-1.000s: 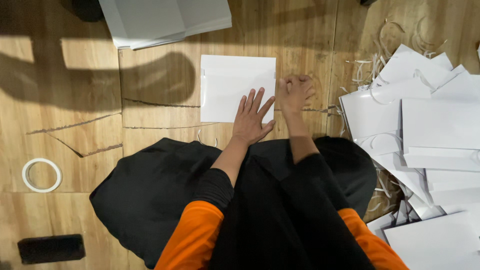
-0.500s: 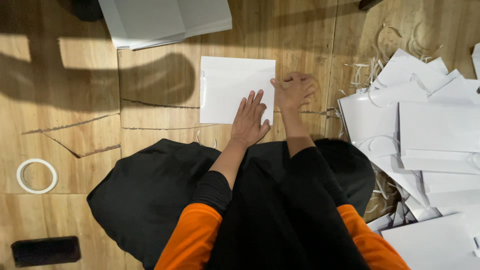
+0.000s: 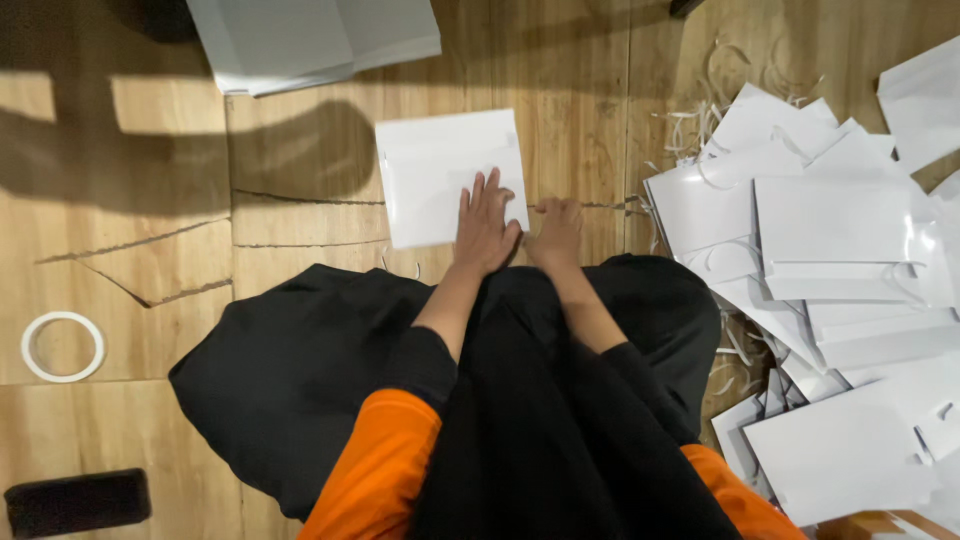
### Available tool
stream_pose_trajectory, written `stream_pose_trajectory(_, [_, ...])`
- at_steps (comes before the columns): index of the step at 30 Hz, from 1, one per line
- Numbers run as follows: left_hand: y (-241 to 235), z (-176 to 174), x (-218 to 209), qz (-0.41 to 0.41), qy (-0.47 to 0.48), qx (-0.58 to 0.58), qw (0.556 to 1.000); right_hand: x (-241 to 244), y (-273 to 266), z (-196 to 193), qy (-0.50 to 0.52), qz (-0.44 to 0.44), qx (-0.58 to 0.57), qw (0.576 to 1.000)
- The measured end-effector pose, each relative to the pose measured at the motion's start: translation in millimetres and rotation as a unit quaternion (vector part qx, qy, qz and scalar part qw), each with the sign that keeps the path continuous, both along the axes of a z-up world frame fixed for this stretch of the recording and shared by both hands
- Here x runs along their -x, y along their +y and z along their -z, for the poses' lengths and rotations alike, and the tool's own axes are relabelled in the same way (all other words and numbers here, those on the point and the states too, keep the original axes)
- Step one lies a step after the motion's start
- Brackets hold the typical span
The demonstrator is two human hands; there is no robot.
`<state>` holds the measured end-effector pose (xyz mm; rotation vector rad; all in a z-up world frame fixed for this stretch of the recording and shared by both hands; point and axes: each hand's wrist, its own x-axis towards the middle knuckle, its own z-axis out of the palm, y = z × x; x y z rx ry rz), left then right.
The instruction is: The person sits on the floor and folds white paper sheets by hand. They repeatedly pick up sheets, fold them in half, and place them into a stack.
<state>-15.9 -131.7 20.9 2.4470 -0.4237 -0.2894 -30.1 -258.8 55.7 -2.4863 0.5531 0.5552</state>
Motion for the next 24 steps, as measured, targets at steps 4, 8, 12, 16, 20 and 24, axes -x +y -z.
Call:
stream_pose_trajectory(4, [1,-9,23,-0.046,0.072,0.150,0.985,2,10,12,-0.025,0.140,-0.162,0.976])
stream_pose_trajectory(8, [5,-8,31,-0.090,0.194,0.297,0.931,14,15,5,0.025,0.253,-0.368,0.894])
stream_pose_trajectory(12, [23,-42,22,-0.170,0.247,0.420,0.856,9,-45,6,-0.019,0.278,-0.388,0.879])
stream_pose_trajectory(16, [63,-54,-17,-0.277,0.015,0.401,0.873,22,-116,-1,-0.231,0.464,-0.394,0.759])
stream_pose_trajectory(20, [112,-39,-64,-0.295,0.002,0.281,0.913,47,-155,-21,-0.497,0.533,-0.441,0.524])
stream_pose_trajectory(24, [150,-35,-96,-0.278,-0.011,0.082,0.957,50,-106,-11,-0.431,0.505,-0.462,0.587])
